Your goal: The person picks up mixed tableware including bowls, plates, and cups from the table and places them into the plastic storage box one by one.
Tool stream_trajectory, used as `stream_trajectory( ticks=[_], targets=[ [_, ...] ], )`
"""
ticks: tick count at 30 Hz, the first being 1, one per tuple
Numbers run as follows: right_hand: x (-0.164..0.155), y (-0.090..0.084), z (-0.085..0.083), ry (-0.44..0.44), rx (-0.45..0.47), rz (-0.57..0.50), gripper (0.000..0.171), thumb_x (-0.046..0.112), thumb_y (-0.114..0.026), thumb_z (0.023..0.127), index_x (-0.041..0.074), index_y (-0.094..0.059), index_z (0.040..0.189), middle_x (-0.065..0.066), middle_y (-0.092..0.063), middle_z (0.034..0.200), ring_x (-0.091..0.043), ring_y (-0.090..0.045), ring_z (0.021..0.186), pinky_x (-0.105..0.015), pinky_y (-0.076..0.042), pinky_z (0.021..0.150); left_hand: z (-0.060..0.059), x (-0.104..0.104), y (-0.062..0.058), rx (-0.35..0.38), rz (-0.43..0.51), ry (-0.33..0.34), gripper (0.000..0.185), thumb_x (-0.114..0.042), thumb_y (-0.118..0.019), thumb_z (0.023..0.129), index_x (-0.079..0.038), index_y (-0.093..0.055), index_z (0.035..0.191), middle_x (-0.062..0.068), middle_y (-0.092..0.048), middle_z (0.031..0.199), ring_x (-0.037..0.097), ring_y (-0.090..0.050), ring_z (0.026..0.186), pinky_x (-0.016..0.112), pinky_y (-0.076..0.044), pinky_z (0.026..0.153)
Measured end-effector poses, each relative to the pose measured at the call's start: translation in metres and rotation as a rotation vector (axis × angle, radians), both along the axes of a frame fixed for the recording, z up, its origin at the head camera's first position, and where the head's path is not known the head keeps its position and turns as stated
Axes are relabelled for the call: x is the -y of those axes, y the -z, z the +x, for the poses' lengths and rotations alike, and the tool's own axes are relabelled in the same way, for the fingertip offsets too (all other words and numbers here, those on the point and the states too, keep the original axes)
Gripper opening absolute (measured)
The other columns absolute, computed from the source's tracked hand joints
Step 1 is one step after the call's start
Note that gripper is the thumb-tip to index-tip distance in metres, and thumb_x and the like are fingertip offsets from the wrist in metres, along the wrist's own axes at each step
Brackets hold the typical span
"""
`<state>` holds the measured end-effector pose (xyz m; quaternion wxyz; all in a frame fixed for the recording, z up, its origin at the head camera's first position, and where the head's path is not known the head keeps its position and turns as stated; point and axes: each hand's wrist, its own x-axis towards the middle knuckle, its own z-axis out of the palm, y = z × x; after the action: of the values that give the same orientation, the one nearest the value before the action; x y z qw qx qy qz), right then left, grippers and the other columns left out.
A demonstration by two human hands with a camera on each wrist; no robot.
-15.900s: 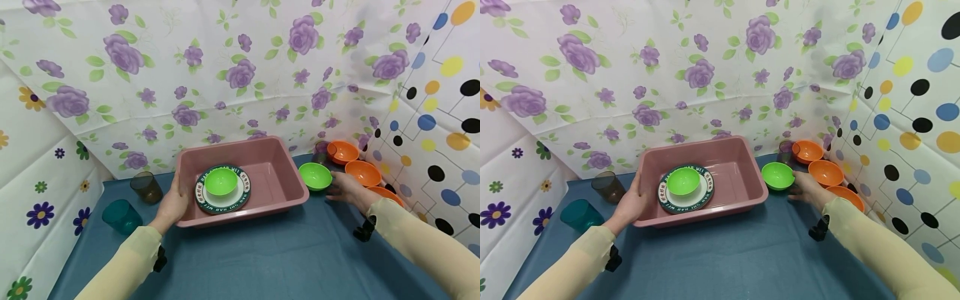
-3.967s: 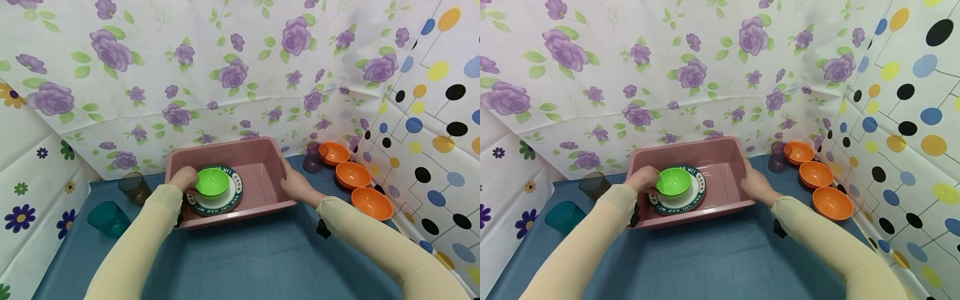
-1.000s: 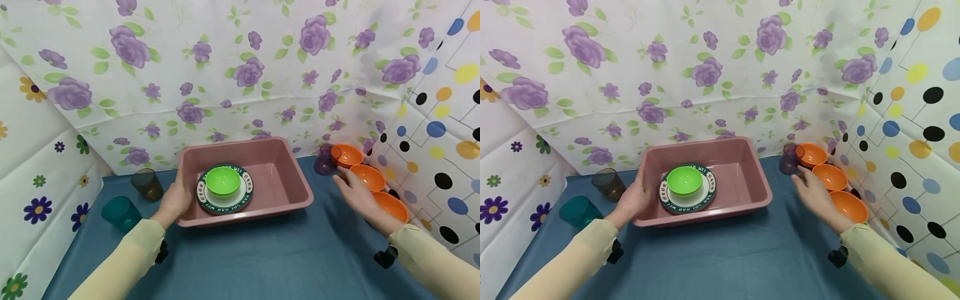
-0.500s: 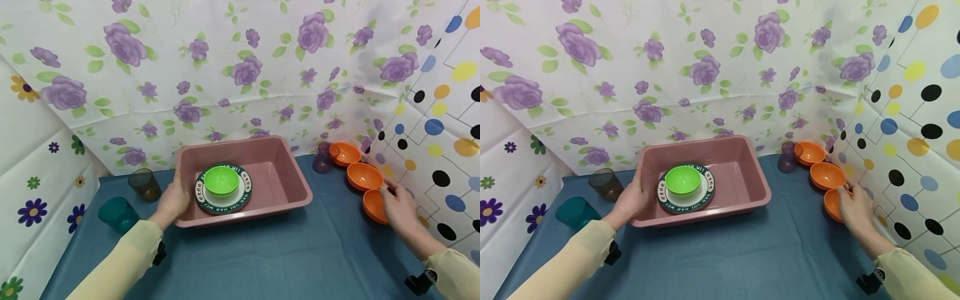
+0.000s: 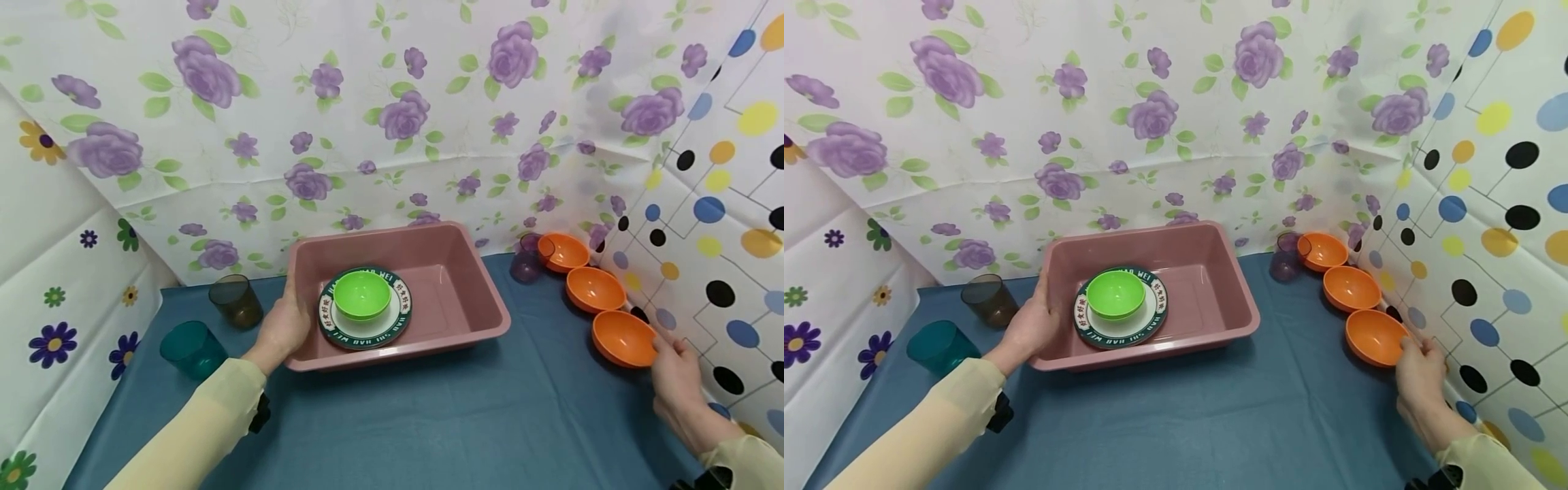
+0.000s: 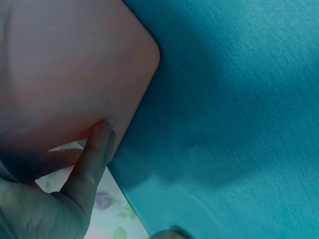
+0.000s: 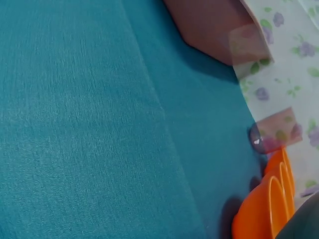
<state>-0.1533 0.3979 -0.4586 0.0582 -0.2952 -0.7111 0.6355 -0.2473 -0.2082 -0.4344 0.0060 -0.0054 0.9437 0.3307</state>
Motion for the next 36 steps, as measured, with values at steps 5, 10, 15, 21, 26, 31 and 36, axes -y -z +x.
stream_trajectory(
  ticks=[5, 10, 15, 21, 26, 31, 36],
  targets=[
    [-0.007, 0.006, 0.004, 0.057, 0.002, -0.194, 0.060, 0.029, -0.037, 0.110, 0.009, -0.019, 0.164, 0.014, -0.058, 0.094, -0.005, -0.056, 0.069, -0.024, -0.054, 0.058, 0.000, 0.000, 0.001, -0.003, 0.022, 0.012, 0.078, -0.021, -0.040, 0.112, -0.033, 0.018, 0.162, 0.019, -0.068, 0.092, 0.025, -0.073, 0.069, 0.049, -0.062, 0.070],
    [-0.010, 0.009, -0.003, 0.142, 0.151, -0.350, 0.055, 0.038, -0.033, 0.111, 0.036, -0.020, 0.164, 0.003, -0.070, 0.102, -0.013, -0.065, 0.065, -0.035, -0.061, 0.061, 0.000, -0.001, 0.002, 0.007, 0.010, 0.003, 0.079, -0.020, -0.040, 0.112, -0.033, 0.019, 0.161, 0.018, -0.068, 0.091, 0.025, -0.073, 0.069, 0.048, -0.062, 0.070],
    [-0.012, 0.015, -0.009, 0.115, 0.204, -0.394, 0.051, 0.038, -0.017, 0.112, 0.051, -0.008, 0.160, -0.003, -0.014, 0.169, -0.018, -0.069, 0.072, -0.042, -0.063, 0.070, 0.000, -0.001, 0.002, 0.017, 0.010, -0.001, 0.079, -0.018, -0.040, 0.111, -0.035, 0.019, 0.161, 0.020, -0.069, 0.097, 0.026, -0.073, 0.072, 0.049, -0.062, 0.071],
    [-0.012, 0.020, -0.010, 0.093, 0.163, -0.428, 0.051, 0.039, -0.016, 0.111, 0.050, -0.005, 0.160, -0.003, -0.004, 0.171, -0.015, -0.072, 0.075, -0.045, -0.062, 0.076, 0.000, -0.001, 0.001, 0.035, 0.000, -0.019, 0.076, -0.019, -0.039, 0.112, -0.030, 0.016, 0.163, 0.020, -0.069, 0.096, 0.026, -0.073, 0.072, 0.048, -0.062, 0.071],
    [-0.013, 0.023, -0.010, 0.079, 0.125, -0.450, 0.053, 0.040, -0.017, 0.111, 0.045, -0.004, 0.162, 0.002, -0.016, 0.167, -0.012, -0.068, 0.077, -0.045, -0.062, 0.077, -0.001, -0.001, 0.001, 0.034, -0.015, -0.025, 0.073, -0.020, -0.036, 0.112, -0.026, 0.014, 0.164, 0.020, -0.069, 0.093, 0.026, -0.073, 0.072, 0.048, -0.062, 0.071],
    [-0.010, 0.027, -0.017, 0.117, 0.176, -0.359, 0.054, 0.043, -0.017, 0.111, 0.043, -0.005, 0.164, -0.009, -0.019, 0.160, -0.012, -0.065, 0.078, -0.042, -0.061, 0.077, -0.001, 0.000, 0.001, 0.035, -0.010, -0.020, 0.075, -0.021, -0.037, 0.112, -0.026, 0.016, 0.163, 0.018, -0.068, 0.089, 0.024, -0.072, 0.068, 0.047, -0.062, 0.068],
    [-0.009, 0.028, -0.021, 0.160, 0.209, -0.333, 0.055, 0.042, -0.017, 0.111, 0.042, -0.004, 0.164, -0.014, -0.019, 0.159, -0.014, -0.063, 0.078, -0.040, -0.062, 0.076, -0.001, 0.002, 0.002, 0.013, -0.002, -0.008, 0.076, -0.020, -0.038, 0.112, -0.029, 0.018, 0.163, 0.018, -0.068, 0.091, 0.024, -0.072, 0.069, 0.047, -0.062, 0.068]
  ],
)
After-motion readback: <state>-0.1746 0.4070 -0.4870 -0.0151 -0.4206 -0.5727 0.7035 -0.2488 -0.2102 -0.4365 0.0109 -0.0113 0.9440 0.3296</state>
